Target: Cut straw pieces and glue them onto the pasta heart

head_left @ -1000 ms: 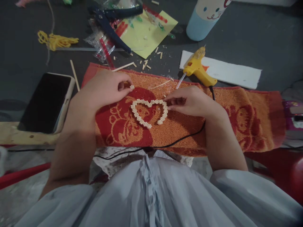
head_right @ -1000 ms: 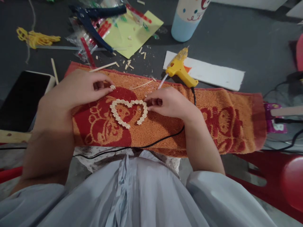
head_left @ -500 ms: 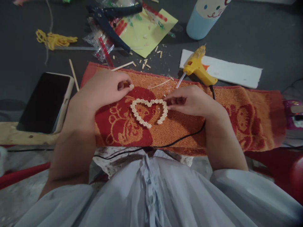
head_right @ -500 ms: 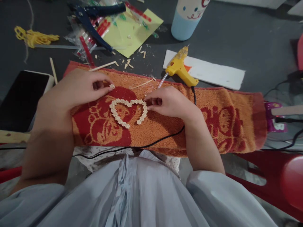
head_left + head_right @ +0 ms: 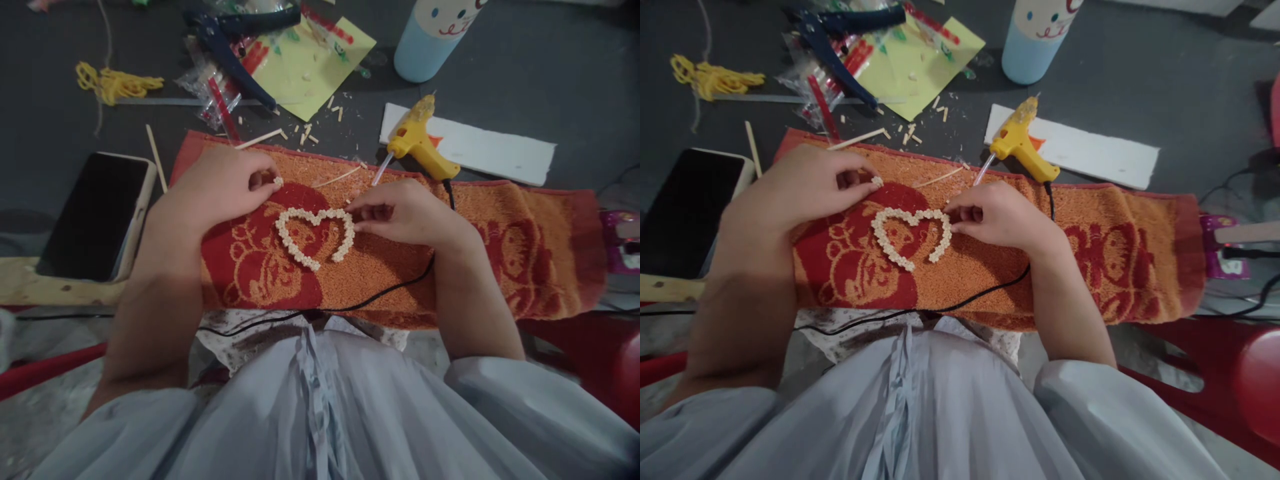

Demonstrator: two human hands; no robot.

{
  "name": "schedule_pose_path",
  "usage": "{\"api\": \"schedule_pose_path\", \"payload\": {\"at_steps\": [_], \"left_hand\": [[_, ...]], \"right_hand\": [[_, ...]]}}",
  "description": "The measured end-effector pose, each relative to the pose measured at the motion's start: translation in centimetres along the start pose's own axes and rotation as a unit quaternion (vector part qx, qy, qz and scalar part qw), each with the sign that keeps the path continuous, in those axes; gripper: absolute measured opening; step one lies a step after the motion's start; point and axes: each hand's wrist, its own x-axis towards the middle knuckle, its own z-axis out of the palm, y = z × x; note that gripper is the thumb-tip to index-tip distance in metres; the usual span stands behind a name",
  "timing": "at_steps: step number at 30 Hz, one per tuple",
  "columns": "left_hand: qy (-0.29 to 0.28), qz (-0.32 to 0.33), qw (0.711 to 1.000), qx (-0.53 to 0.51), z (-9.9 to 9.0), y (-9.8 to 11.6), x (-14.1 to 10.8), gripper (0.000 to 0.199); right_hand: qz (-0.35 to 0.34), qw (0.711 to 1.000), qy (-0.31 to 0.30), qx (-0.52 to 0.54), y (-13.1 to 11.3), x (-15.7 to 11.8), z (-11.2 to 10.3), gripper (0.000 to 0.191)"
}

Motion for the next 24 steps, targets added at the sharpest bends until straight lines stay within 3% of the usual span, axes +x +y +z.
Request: {"api": "schedule_pose_path", "payload": {"at_steps": [24], "left_hand": [[0.013, 0.004, 1.000, 0.013, 0.04, 0.11, -0.01, 0.031]], "right_hand": [[0.010, 1.000, 0.003, 0.014, 0.01, -0.04, 0.05, 0.017]]}}
